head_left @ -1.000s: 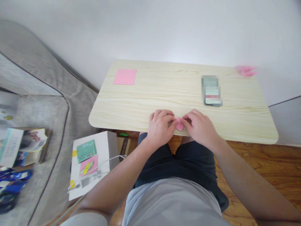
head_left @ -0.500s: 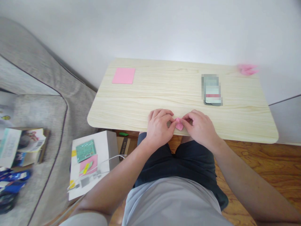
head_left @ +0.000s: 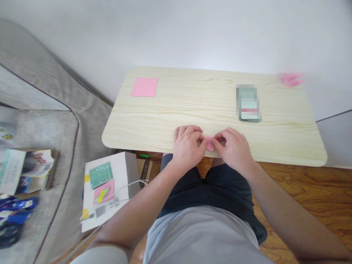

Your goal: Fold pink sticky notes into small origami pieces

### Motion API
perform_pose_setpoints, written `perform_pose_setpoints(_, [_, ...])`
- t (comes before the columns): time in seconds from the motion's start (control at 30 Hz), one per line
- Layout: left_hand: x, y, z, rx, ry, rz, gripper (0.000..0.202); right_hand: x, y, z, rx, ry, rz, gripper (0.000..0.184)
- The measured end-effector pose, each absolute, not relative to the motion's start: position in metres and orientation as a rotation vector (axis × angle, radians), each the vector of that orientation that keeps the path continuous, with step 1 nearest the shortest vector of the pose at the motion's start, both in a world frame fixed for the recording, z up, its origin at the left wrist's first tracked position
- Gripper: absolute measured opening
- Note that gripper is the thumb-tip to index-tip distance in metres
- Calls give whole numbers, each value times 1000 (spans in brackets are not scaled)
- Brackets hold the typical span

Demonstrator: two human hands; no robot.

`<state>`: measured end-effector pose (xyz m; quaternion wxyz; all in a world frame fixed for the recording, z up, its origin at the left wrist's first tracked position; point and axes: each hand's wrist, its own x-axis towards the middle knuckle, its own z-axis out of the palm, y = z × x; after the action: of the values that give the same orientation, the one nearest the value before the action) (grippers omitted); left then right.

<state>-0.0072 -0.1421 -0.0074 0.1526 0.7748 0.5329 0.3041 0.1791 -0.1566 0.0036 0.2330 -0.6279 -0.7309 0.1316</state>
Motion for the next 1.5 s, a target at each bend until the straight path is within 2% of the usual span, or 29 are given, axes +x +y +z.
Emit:
perform_pose_setpoints(0.43, [-9, -146, -3, 2287, 1514, 818, 4, 183, -155, 3, -1695, -1988, 439, 3])
perform_pose_setpoints(0.8, [-9, -148, -11, 2319, 1419, 884, 20, 186, -163, -6, -1521, -1980, 375, 16])
perform_pose_setpoints(1.17, [-8, -148, -16, 2343, 1479, 948, 19, 187, -161, -13, -1446, -1994, 327, 18])
perform_pose_setpoints(1.5, [-13, -142, -12, 2391, 1448, 893, 18, 184, -159, -5, -1570, -2016, 341, 16])
